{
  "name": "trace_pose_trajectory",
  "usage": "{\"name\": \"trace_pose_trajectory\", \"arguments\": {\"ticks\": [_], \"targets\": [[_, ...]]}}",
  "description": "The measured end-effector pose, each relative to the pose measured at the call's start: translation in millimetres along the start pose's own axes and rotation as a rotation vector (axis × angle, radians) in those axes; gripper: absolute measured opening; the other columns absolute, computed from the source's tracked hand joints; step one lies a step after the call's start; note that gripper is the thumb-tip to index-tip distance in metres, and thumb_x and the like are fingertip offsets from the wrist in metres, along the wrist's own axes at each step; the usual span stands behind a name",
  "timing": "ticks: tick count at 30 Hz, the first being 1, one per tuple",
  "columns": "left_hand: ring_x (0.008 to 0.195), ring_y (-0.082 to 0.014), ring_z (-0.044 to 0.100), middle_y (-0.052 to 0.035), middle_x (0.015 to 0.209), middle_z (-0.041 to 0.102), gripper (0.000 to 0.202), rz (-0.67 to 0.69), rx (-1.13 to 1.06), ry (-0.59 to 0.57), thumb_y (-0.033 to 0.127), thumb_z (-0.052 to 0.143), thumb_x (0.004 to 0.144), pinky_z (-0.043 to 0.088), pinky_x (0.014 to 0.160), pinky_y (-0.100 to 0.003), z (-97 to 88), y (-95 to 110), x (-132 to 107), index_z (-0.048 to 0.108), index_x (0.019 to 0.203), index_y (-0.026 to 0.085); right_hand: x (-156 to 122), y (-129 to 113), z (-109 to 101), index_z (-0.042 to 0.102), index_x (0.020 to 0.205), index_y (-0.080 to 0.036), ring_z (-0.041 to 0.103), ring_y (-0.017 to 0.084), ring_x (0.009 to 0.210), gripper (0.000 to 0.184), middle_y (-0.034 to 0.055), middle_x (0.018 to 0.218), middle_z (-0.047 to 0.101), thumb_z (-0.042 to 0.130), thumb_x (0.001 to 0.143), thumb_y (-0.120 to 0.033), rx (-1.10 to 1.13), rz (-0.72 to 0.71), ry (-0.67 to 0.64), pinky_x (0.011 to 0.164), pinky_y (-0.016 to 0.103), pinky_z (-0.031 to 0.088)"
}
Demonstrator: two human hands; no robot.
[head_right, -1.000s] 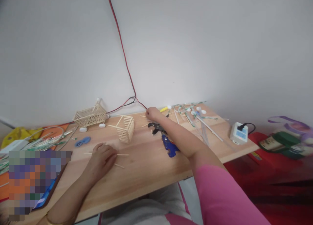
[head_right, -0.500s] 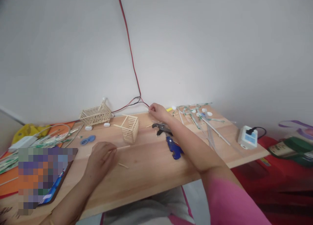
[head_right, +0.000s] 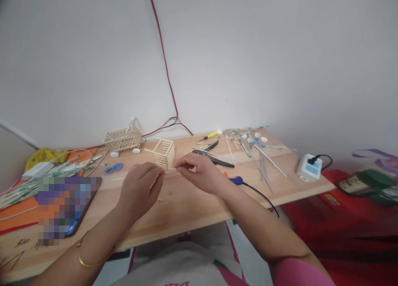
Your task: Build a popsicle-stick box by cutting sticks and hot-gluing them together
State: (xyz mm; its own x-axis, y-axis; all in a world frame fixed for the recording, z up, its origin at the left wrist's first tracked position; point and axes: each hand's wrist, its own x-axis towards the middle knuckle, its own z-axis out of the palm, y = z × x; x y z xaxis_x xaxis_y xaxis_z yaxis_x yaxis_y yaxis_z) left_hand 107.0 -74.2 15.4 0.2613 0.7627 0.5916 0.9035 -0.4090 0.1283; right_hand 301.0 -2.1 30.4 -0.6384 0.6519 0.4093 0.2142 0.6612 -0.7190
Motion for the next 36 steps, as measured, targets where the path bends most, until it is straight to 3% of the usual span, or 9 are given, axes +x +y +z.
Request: {"name": "trace_pose_trajectory", "arguments": {"ticks": [3, 8, 17, 22, 27, 30, 33, 36], "targets": [[0.079, -0.0178, 0.055, -0.0057, 0.082, 0.062, 0.015, 0.022, 0.026, -0.003, 0.018, 0.045, 0.086, 0.038, 0.072, -0.033, -2.3, 3, -1, 0.059, 0.083, 0.016, -4, 3, 3, 0.065, 0.089, -0.019, 0.056, 0.012, 0.076, 0.014, 0.0026, 0.084, 0.063, 0.052, 0.083, -0.021, 0.008, 0.016, -0.004, 0.067, 0.024, 0.043], [0.079, -0.0184, 0.056, -0.0062, 0.084, 0.063, 0.020, 0.053, 0.052, 0.032, 0.017, 0.047, 0.085, 0.038, 0.071, -0.034, -2.0, 5, -1, 0.059, 0.102, 0.016, -7, 5, 10, 0.064, 0.088, -0.019, 0.054, 0.012, 0.074, 0.013, 0.0015, 0.081, 0.061, 0.052, 0.083, -0.020, 0.017, 0.014, 0.034, 0.068, 0.025, 0.043], [0.078, -0.0171, 0.055, -0.0043, 0.083, 0.063, 0.018, 0.052, -0.001, 0.054, 0.015, 0.049, 0.084, 0.037, 0.070, -0.032, 2.3, 4, 0, 0.062, 0.097, 0.019, -14, 5, 27, 0.057, 0.090, -0.020, 0.053, 0.012, 0.073, 0.012, 0.0003, 0.081, 0.058, 0.056, 0.078, -0.017, 0.092, 0.026, 0.262, 0.068, 0.025, 0.045], [0.081, -0.0173, 0.056, -0.0054, 0.086, 0.064, 0.018, -0.013, -0.035, 0.010, 0.016, 0.048, 0.085, 0.038, 0.073, -0.033, 9.2, -5, -4, 0.061, 0.097, 0.018, -14, 21, 22, 0.059, 0.087, -0.020, 0.054, 0.013, 0.074, 0.009, 0.0014, 0.082, 0.060, 0.054, 0.080, -0.018, -0.003, 0.058, 0.335, 0.069, 0.026, 0.044], [0.082, -0.0190, 0.057, -0.0067, 0.088, 0.064, 0.019, -0.049, -0.021, -0.084, 0.016, 0.045, 0.085, 0.038, 0.074, -0.034, 16.3, -15, -14, 0.062, 0.094, 0.018, -13, 70, 20, 0.061, 0.082, -0.018, 0.054, 0.014, 0.068, 0.009, 0.0012, 0.074, 0.060, 0.052, 0.079, -0.019, -0.158, 0.192, 0.215, 0.065, 0.026, 0.042], [0.082, -0.0189, 0.058, -0.0063, 0.087, 0.065, 0.020, -0.062, -0.038, -0.110, 0.015, 0.044, 0.085, 0.038, 0.072, -0.034, 20.7, -18, -18, 0.062, 0.094, 0.018, -14, 91, 25, 0.061, 0.085, -0.017, 0.057, 0.017, 0.081, 0.011, 0.0057, 0.086, 0.062, 0.052, 0.079, -0.017, -0.231, 0.166, 0.161, 0.075, 0.031, 0.044], [0.081, -0.0185, 0.059, -0.0055, 0.087, 0.065, 0.020, -0.108, -0.068, -0.131, 0.016, 0.044, 0.084, 0.039, 0.072, -0.032, 24.0, -19, -21, 0.062, 0.092, 0.018, -19, 88, 25, 0.060, 0.093, -0.017, 0.055, 0.021, 0.096, 0.015, 0.0096, 0.099, 0.061, 0.052, 0.081, -0.018, -0.282, 0.111, 0.175, 0.085, 0.036, 0.042], [0.075, -0.0176, 0.058, -0.0041, 0.081, 0.064, 0.018, -0.208, -0.106, -0.145, 0.019, 0.044, 0.084, 0.040, 0.071, -0.031, 25.2, -22, -25, 0.062, 0.088, 0.018, -31, 71, 14, 0.060, 0.094, -0.018, 0.056, 0.020, 0.092, 0.015, 0.0088, 0.095, 0.061, 0.050, 0.084, -0.021, -0.294, 0.086, 0.114, 0.082, 0.033, 0.043]]}}
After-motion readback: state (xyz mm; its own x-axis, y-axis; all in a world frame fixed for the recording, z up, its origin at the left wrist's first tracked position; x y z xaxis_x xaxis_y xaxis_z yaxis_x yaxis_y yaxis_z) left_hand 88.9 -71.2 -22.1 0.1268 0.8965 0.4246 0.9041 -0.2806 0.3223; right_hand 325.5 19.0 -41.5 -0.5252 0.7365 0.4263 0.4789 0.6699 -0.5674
